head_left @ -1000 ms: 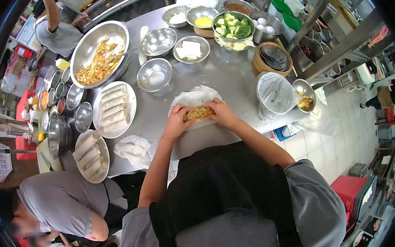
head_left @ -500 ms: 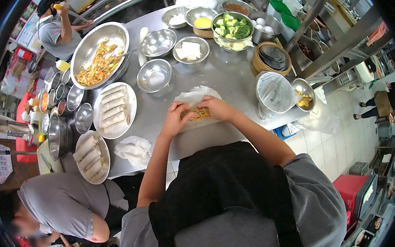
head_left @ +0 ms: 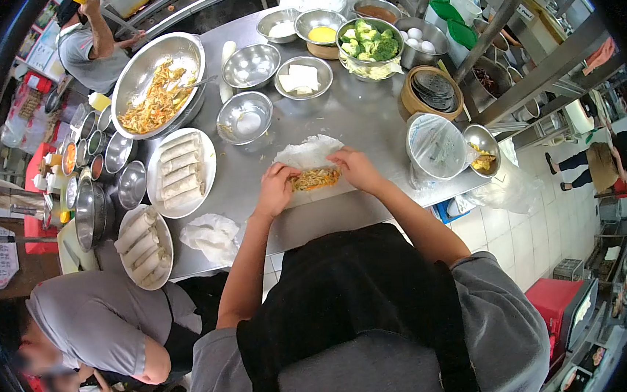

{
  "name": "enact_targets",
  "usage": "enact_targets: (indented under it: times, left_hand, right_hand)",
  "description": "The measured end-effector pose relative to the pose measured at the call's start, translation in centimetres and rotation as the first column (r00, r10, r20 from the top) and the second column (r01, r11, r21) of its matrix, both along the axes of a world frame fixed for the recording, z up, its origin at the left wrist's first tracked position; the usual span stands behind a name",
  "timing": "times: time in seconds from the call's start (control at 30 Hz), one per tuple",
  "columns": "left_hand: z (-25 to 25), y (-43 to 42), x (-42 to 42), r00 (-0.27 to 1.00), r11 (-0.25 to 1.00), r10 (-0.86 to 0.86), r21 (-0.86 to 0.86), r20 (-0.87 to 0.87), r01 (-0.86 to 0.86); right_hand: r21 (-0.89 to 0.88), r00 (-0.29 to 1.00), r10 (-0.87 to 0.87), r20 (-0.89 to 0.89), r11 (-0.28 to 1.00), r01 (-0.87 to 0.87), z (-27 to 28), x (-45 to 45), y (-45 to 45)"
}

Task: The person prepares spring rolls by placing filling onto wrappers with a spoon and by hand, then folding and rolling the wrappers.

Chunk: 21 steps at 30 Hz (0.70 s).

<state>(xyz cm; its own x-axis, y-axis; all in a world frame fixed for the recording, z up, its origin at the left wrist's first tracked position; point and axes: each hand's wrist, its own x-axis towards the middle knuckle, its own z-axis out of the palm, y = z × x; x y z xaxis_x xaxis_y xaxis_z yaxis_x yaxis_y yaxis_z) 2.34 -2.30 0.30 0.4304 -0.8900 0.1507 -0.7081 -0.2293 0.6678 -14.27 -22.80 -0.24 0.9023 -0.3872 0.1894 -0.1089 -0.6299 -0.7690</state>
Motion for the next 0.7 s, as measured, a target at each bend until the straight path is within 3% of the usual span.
enact_targets:
  times: [0.17, 0.37, 0.47, 0.7]
  left_hand:
    - [0.5, 0.0, 0.2, 0.998, 0.997, -0.058, -0.047, -0.037, 0.057]
    - [1.8, -0.5, -0.5, 0.997, 0.995, -0.075, -0.06, -0.025, 0.074]
    - [2.4, 0.0, -1.2, 0.997, 0.999, -0.012, -0.046, -0.074, 0.008]
    - [3.7, 0.3, -2.3, 0.988, 0.999, -0.04, -0.025, 0.15, 0.044]
  right_hand:
    - [0.13, 0.994, -0.112, -0.012, 0.985, 0.113, 0.0, -0.4, 0.1]
    - [0.242, 0.999, -0.042, -0.03, 0.969, 0.048, 0.3, 0.9, 1.1]
    - [0.208, 0.992, -0.122, -0.036, 0.97, 0.127, 2.1, 0.0, 0.0]
    - [0.195, 0.99, -0.086, -0.11, 0.975, 0.107, 0.5, -0.8, 0.3]
